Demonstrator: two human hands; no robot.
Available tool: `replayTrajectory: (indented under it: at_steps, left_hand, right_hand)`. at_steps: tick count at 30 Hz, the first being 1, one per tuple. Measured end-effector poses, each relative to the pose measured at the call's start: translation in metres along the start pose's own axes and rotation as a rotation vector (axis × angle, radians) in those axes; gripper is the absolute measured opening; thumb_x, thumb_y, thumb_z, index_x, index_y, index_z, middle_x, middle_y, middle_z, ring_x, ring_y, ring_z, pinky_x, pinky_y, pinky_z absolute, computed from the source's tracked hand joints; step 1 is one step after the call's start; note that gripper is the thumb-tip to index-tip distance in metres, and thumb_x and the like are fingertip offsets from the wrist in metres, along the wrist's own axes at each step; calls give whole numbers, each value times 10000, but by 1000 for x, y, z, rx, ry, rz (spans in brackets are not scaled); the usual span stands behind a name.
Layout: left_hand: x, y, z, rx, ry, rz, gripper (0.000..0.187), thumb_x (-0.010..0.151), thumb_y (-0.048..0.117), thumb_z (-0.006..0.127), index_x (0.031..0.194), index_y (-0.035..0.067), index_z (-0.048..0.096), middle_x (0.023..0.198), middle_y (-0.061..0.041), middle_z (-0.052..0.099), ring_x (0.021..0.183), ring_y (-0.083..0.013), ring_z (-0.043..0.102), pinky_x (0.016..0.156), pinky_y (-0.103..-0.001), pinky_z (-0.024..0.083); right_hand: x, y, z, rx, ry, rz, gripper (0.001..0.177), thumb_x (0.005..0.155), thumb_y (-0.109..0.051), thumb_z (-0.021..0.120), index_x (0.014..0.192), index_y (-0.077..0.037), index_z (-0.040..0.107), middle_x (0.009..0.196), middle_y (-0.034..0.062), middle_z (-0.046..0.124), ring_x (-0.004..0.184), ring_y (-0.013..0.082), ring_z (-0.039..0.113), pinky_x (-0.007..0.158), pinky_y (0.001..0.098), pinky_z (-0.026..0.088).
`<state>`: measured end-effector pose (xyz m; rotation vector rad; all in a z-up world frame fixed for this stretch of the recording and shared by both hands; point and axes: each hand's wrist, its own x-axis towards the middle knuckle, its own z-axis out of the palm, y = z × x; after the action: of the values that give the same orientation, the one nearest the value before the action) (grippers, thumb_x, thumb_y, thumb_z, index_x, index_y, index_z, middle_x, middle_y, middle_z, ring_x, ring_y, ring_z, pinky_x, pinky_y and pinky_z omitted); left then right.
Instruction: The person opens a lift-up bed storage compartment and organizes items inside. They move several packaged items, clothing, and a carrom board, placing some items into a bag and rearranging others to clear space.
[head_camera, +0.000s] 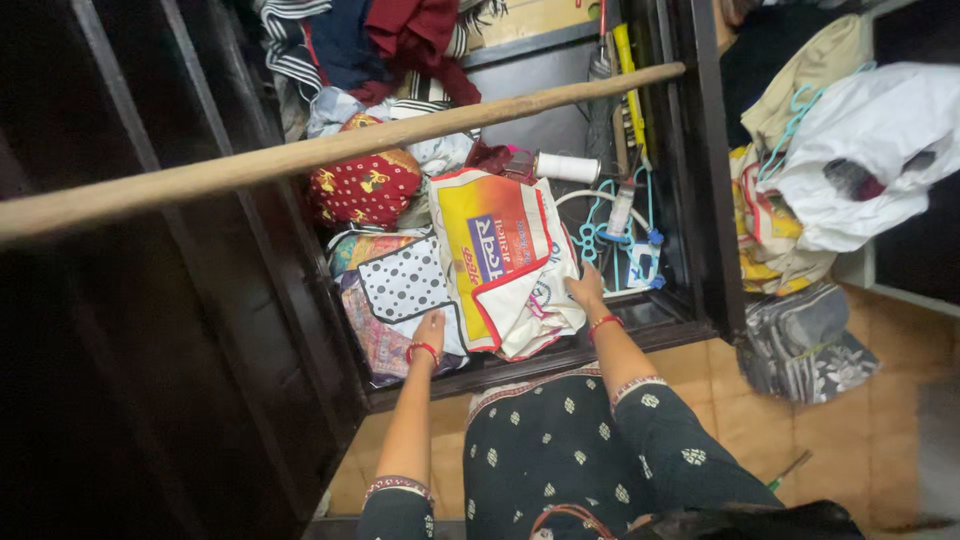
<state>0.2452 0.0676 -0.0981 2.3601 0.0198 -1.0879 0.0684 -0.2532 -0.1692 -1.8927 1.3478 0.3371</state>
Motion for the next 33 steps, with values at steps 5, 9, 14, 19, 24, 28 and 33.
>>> replayTrajectory:
  at_steps: [5,9,14,19,24,28,33]
  left_hand:
    - [45,2,2,154,-24,126,492,1000,437,548,1301,61,646,1247,-231,692,1175,-379,648,1010,-441,487]
    - [62,17,32,-222,-64,264,562,972,400,678,1329,-22,577,1261,-187,667,1209,-327,630,1015,-416,458]
    - [78,29,47,-398,-58,157,570,906,433,746,1287,28,623,1133,-204,697,1057,-364,658,902,-458,494]
    - [88,22,44,317,-149,182,494,865,487,743,1140,78,731,983,-230,720,949,-409,669,843,-492,512]
    - [78,13,38,384,31,495,328,942,379,605,973,67,702,961,-187,731,911,-432,678,836,-526,521]
    - [56,-2,19,217,88,166,308,987,364,588,986,73,688,898,-226,696,848,-454,659,759,-546,508]
    - [52,-5,17,200,136,139,338,954,398,615,952,64,672,879,-214,694,813,-431,666,749,-522,515]
  right_hand:
    - [23,-49,41,-158,-3,-40,851,670,-206,836,1438,-94,486,1407,200,472,1322,384,428,1097,458,346]
    - [-7,-109,116,499,-287,-584,740,695,-25,664,1426,-74,568,1247,122,666,1146,300,655,1018,392,518]
    - [-54,-132,154,751,-523,-542,617,737,92,673,1339,-18,595,1411,189,492,1299,299,465,1066,400,404]
    - [-26,-76,111,863,-490,-212,262,897,-9,623,1146,-46,695,1197,84,692,1060,181,647,933,301,517]
    - [9,1,41,258,232,-186,377,770,-76,738,1135,-26,662,1088,148,694,1039,248,649,919,342,504]
    - [0,27,29,469,-176,223,513,799,-256,850,1170,3,608,1044,126,733,917,206,701,813,332,556]
    - [-21,-1,45,741,-368,219,566,729,-309,866,1174,-6,690,1048,90,753,900,175,709,794,329,567]
